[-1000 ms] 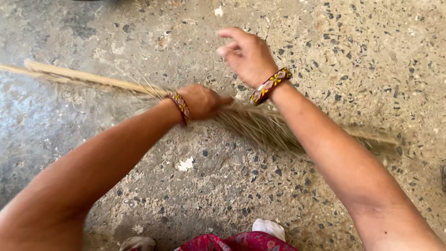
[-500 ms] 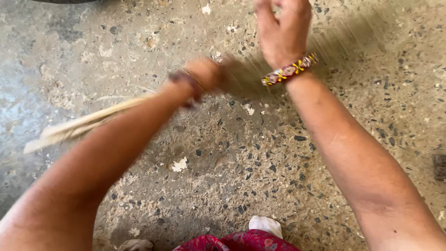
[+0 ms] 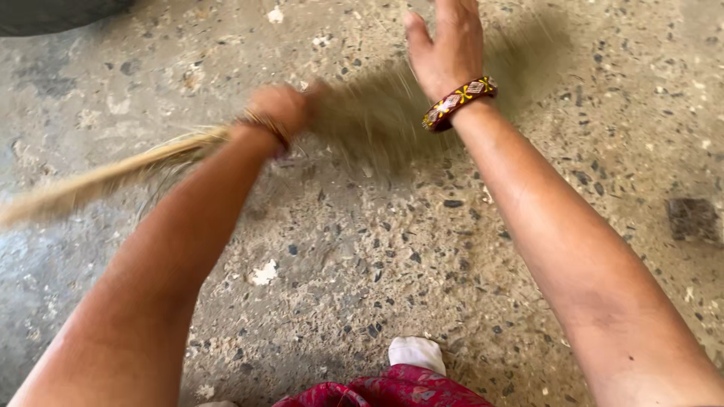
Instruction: The person cleans and shakes a grass broom by hand, rubbing it against parts of a scooter and motorcycle to remove dust and debris.
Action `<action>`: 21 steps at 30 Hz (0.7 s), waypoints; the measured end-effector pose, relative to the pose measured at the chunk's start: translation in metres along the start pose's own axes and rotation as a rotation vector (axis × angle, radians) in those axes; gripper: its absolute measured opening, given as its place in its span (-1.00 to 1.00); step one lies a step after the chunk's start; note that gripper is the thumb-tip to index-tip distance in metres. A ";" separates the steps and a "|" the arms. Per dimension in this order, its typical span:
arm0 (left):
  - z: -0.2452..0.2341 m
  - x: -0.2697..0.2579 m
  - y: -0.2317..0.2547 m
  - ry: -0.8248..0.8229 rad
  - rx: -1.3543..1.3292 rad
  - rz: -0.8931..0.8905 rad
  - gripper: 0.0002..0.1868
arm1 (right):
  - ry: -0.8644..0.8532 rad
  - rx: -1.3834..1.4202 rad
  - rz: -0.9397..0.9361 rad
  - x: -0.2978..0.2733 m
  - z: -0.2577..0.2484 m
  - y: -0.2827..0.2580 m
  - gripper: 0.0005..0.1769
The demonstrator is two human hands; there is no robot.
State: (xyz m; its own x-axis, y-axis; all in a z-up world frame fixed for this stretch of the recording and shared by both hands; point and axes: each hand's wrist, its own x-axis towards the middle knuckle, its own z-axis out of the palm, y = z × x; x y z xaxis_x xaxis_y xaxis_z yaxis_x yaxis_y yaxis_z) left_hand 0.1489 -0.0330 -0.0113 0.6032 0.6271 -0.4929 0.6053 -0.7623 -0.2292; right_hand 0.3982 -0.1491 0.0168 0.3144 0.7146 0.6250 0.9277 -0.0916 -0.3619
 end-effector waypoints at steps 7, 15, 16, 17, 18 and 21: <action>-0.051 -0.001 0.020 0.174 -0.641 -0.168 -0.59 | 0.047 -0.159 0.388 -0.015 -0.010 0.088 -0.26; -0.068 -0.025 0.148 -0.010 -0.279 0.326 -0.61 | -0.309 -0.271 0.673 0.008 0.005 0.072 -0.38; -0.063 -0.015 0.147 0.003 -0.273 0.301 -0.60 | -0.347 -0.263 0.710 0.000 0.000 0.072 -0.33; -0.058 -0.001 0.137 -0.024 -0.262 0.192 -0.63 | -0.383 -0.256 0.743 -0.005 -0.004 0.075 -0.27; -0.054 0.017 0.116 -0.050 -0.251 0.082 -0.58 | -0.364 -0.262 0.754 -0.010 -0.009 0.081 -0.24; -0.051 0.050 0.036 0.130 -0.414 -0.216 -0.57 | -0.342 -0.280 0.792 -0.025 -0.010 0.104 -0.17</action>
State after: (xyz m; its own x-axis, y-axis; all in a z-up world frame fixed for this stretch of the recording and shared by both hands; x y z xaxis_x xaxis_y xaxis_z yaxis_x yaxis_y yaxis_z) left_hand 0.2278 -0.0211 -0.0014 0.4850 0.7987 -0.3561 0.8636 -0.5016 0.0512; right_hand 0.4892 -0.1838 -0.0294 0.8459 0.5333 0.0087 0.4942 -0.7775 -0.3890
